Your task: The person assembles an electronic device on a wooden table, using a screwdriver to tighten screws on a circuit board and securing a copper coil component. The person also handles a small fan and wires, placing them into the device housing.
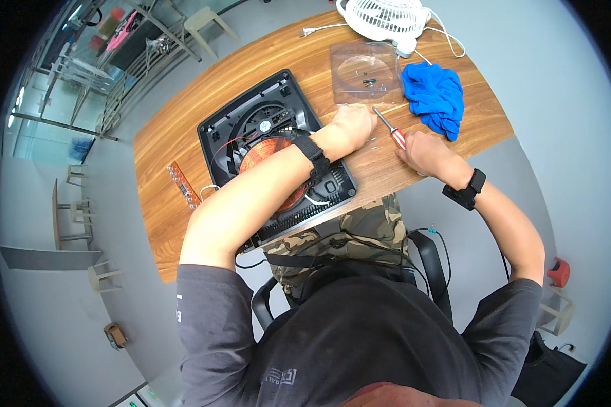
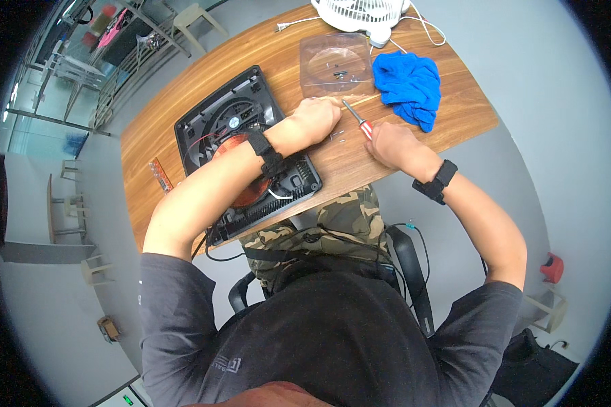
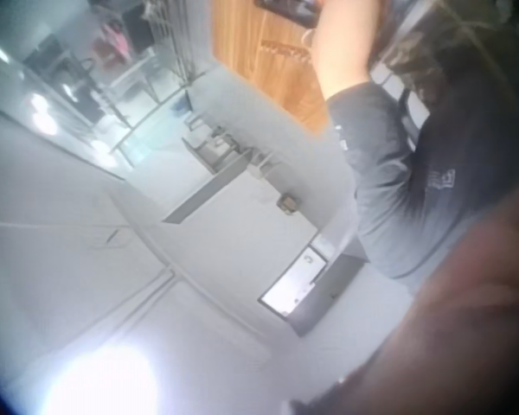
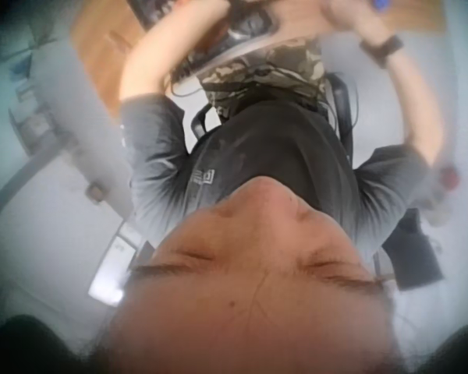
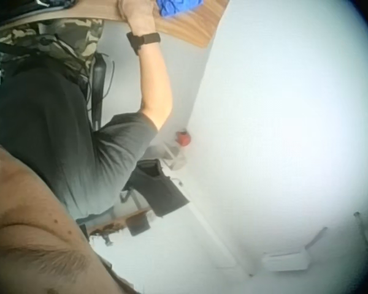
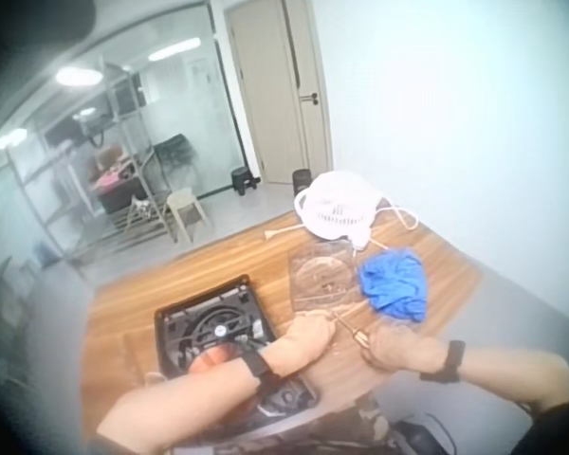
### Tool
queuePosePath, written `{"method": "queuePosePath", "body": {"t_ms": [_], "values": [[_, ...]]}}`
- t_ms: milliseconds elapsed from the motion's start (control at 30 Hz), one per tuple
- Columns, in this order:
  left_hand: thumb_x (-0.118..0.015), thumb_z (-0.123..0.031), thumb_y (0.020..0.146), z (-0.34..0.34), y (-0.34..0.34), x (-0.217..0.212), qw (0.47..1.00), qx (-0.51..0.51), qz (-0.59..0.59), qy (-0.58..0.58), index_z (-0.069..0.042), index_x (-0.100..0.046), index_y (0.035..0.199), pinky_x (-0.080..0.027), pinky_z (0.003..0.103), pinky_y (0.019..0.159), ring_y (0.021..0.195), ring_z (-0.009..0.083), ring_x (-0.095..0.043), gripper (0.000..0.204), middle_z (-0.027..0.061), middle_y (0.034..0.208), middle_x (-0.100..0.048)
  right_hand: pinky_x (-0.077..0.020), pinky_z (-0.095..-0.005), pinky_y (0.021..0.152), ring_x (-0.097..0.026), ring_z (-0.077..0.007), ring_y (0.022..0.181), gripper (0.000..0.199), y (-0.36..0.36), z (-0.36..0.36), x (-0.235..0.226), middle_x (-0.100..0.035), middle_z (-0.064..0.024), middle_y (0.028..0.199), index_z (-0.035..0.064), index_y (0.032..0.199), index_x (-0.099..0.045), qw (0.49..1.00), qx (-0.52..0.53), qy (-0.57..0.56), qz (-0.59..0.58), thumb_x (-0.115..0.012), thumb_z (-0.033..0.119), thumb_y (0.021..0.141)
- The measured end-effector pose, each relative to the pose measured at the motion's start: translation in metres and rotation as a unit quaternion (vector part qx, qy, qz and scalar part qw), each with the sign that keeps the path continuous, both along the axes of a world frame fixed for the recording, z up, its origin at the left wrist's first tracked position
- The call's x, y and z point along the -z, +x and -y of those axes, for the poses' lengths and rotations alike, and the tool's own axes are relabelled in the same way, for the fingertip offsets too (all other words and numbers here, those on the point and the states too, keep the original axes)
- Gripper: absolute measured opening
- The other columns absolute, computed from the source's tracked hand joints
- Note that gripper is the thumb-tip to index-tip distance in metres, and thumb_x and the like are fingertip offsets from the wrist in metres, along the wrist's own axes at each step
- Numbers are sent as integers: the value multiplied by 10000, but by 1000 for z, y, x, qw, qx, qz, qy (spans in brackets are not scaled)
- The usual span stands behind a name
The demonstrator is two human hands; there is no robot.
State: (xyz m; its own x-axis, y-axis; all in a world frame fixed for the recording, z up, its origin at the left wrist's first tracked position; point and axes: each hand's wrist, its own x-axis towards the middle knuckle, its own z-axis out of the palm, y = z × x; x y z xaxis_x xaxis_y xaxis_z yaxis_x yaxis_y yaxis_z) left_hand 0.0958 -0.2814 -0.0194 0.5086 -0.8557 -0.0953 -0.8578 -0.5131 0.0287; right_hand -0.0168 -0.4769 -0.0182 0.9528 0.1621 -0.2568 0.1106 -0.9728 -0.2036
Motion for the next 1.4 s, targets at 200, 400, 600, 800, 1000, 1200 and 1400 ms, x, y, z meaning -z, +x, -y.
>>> {"method": "queuePosePath", "body": {"t_ms": [200,400,600,800,1000,1200,1400], "values": [[-573,-97,920,-2,11,-41,997,-43,-49,45,-25,-743,1058,-592,490,875,1041,401,-723,231,246,1057,-739,-585,-515,760,-722,-449,845,390,-5,4,5,-720,-280,905,-55,982,-667,1000,11,6,20,-591,328,992],[-638,-112,867,-42,49,-35,994,-96,-53,18,-53,-766,936,-586,488,815,955,412,-725,156,231,966,-745,-582,-526,749,-718,-449,834,394,-4,0,2,-718,-271,901,-62,997,-663,1000,-11,-7,25,-585,325,995],[-691,-115,838,-34,38,-18,993,-88,-67,28,-47,-769,904,-585,480,822,946,403,-725,124,216,951,-749,-586,-514,742,-716,-442,822,400,-4,1,1,-718,-263,910,-61,1003,-665,999,-13,11,27,-577,330,998],[-694,-101,851,-22,28,-16,993,-90,-59,48,-32,-775,940,-591,477,847,986,409,-727,138,221,990,-751,-581,-517,731,-711,-456,813,445,-4,4,8,-712,-284,891,-82,1025,-629,999,-18,6,31,-598,361,1001],[-646,-54,864,-22,27,-13,995,-80,-43,49,-12,-760,966,-594,480,856,1004,412,-726,159,237,1021,-746,-577,-522,726,-708,-465,805,479,-3,5,12,-708,-294,872,-98,1037,-607,999,-21,6,32,-605,379,1002],[-614,-37,867,-20,25,-14,995,-83,-47,34,15,-752,936,-596,484,843,984,419,-729,163,258,999,-741,-588,-513,749,-719,-447,841,453,-3,1,9,-718,-272,915,-76,1044,-632,1000,-8,-13,10,-584,373,1004],[-583,-48,879,-22,31,-23,995,-83,-61,0,39,-747,898,-594,488,829,952,439,-728,186,282,971,-732,-586,-516,739,-717,-454,826,480,-3,3,8,-714,-280,894,-85,1042,-622,1000,-14,-11,10,-596,392,999]]}}
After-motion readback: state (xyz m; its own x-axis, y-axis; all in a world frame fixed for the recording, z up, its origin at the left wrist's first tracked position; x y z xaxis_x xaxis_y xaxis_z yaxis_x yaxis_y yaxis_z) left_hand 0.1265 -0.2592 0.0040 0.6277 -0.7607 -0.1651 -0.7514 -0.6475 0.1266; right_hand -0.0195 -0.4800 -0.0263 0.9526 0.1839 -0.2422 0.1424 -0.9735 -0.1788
